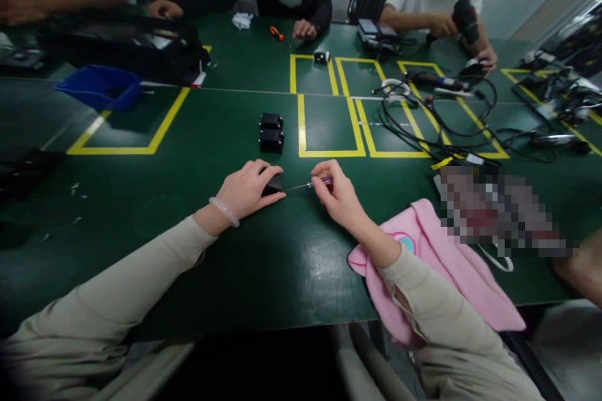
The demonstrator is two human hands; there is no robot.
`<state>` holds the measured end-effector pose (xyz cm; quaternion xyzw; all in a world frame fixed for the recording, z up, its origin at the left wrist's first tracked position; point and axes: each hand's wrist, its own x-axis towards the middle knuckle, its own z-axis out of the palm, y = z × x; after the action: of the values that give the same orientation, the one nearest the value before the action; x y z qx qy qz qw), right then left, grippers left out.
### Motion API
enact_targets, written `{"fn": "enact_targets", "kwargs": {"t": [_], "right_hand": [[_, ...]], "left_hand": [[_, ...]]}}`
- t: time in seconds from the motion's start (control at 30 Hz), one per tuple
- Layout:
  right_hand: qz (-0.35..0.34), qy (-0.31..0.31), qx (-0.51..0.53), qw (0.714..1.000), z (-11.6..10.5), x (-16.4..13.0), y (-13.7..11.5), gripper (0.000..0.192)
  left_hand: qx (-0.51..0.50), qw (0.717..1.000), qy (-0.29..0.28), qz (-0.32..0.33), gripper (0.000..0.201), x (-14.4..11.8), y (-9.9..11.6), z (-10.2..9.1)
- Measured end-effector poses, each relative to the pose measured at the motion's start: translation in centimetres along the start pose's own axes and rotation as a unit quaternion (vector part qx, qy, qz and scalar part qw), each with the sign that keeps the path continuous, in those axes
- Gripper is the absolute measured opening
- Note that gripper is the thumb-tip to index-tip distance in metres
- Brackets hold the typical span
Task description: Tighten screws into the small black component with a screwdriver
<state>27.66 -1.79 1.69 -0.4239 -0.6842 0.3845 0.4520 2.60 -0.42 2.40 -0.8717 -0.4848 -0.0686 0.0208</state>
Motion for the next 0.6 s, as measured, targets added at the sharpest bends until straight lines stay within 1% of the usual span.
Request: {"fn": "enact_targets", "kwargs": {"t": [0.1, 0.23, 0.43, 0.6], "right_hand": [[-0.004, 0.004, -0.007, 1.0, -0.02, 0.05, -0.07, 0.024], [-0.002, -0.008, -0.021, 1.0, -0.1, 0.12, -0.24, 0.033], [-0.004, -0.007, 0.005, 1.0, -0.01, -0.02, -0.09, 0.026], [-0.001, -0.007, -0.008, 1.0, -0.02, 0.15, -0.1, 0.032]], "left_hand": [[-0.002, 1.0, -0.002, -0.001, 0.051, -0.01, 0.01, -0.02], [-0.002, 1.0, -0.005, -0.003, 0.051, -0.02, 0.03, -0.05], [-0.004, 1.0, -0.002, -0.001, 0.05, 0.0, 0.03, -0.05], [-0.004, 1.0, -0.005, -0.004, 0.05, 0.0, 0.08, -0.15]]}}
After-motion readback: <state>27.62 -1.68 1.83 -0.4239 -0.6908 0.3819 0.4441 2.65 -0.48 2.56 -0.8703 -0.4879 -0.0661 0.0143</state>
